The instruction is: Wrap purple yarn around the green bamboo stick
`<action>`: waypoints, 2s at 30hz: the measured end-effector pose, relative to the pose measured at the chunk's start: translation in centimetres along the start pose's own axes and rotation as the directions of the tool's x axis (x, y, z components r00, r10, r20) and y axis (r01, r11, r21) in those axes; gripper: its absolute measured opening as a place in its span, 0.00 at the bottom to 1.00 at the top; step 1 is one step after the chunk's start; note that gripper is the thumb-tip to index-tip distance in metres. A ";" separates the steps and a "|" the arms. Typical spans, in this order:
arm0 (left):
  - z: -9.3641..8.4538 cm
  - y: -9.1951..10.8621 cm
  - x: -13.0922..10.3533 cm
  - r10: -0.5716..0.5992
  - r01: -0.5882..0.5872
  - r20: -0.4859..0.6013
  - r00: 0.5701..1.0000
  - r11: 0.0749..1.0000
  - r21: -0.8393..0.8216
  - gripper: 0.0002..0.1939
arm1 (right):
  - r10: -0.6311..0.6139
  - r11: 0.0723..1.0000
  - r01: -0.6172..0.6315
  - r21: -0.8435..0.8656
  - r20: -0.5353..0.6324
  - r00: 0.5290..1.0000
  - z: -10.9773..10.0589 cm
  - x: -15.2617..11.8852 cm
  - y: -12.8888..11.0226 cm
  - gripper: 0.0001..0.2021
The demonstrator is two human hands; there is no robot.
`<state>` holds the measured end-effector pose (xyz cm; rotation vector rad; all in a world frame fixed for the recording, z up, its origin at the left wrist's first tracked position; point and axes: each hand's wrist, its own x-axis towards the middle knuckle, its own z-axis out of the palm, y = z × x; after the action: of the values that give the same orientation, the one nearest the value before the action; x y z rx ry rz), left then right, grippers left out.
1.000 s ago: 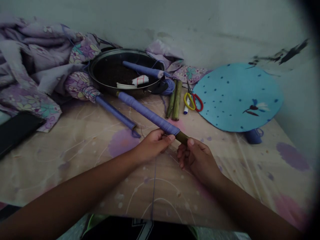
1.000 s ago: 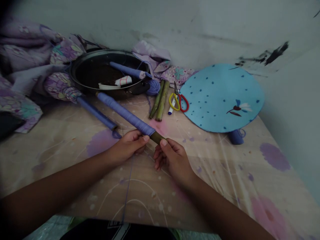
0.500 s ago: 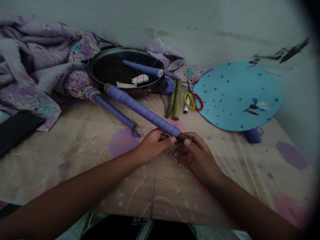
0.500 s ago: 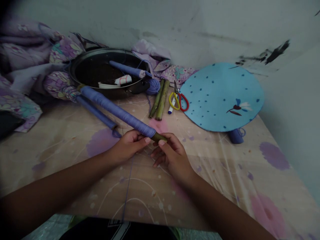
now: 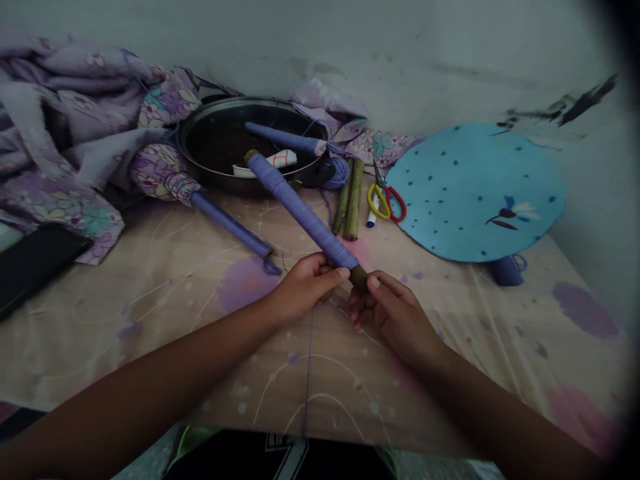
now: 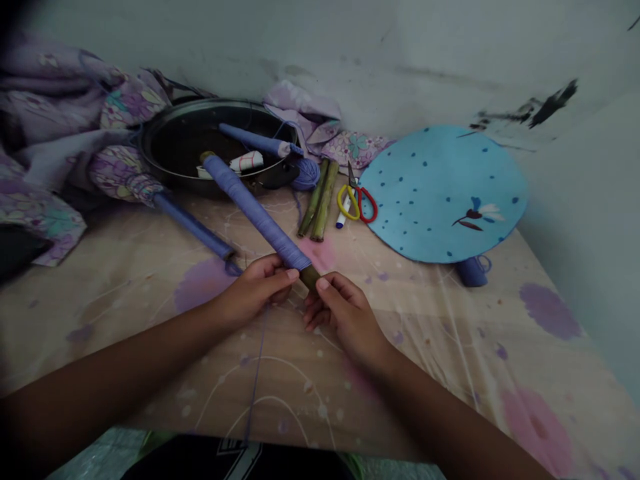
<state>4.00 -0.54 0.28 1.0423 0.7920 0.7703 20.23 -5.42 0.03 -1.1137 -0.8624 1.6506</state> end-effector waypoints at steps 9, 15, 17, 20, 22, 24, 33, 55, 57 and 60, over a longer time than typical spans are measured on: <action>0.1 0.2 -0.1 -0.017 0.018 0.006 1.000 1.000 -0.009 0.14 | 0.021 0.999 -0.020 0.038 -0.010 1.000 0.3 0.2 -0.1 0.20; 0.2 0.3 -0.2 0.009 -0.009 -0.015 1.000 1.000 0.010 0.17 | 0.091 0.996 -0.091 0.003 0.012 0.996 0.1 0.2 0.0 0.25; 0.1 0.3 -0.1 0.006 -0.006 -0.016 1.000 1.000 0.002 0.16 | 0.079 0.997 -0.079 0.017 0.011 0.997 0.1 0.2 0.0 0.24; 0.1 0.3 0.0 0.005 -0.005 -0.012 1.000 1.000 0.021 0.14 | 0.011 0.999 -0.010 0.050 -0.031 0.999 0.2 0.2 0.1 0.20; 0.0 0.2 0.0 0.008 -0.007 -0.010 1.000 0.999 0.052 0.14 | -0.020 0.998 0.023 0.051 -0.057 0.998 0.2 0.2 0.2 0.19; 0.0 0.1 0.1 0.016 -0.016 -0.002 1.000 0.998 0.062 0.15 | -0.024 0.999 0.025 0.030 -0.051 0.998 0.1 0.1 0.2 0.16; -0.4 -0.2 0.1 0.024 -0.026 0.044 0.999 0.998 0.057 0.18 | -0.019 0.998 0.019 -0.053 -0.011 1.000 0.0 -0.1 0.3 0.15; -0.2 0.5 0.2 -0.054 0.049 0.061 0.997 0.996 0.079 0.15 | -0.023 0.998 0.019 -0.057 -0.070 0.997 0.3 -0.1 0.1 0.14; -0.2 0.4 0.2 -0.054 0.050 0.054 0.997 0.995 0.084 0.14 | -0.016 0.999 0.014 -0.045 -0.055 0.998 0.2 -0.1 0.1 0.14; -0.1 0.4 0.2 -0.041 0.037 0.062 0.997 0.997 0.068 0.13 | -0.002 0.999 0.000 -0.035 -0.042 0.999 0.1 0.0 0.2 0.14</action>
<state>3.90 -0.21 0.58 1.1025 0.7854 0.6781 20.09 -5.50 -0.07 -1.1677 -0.8678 1.6112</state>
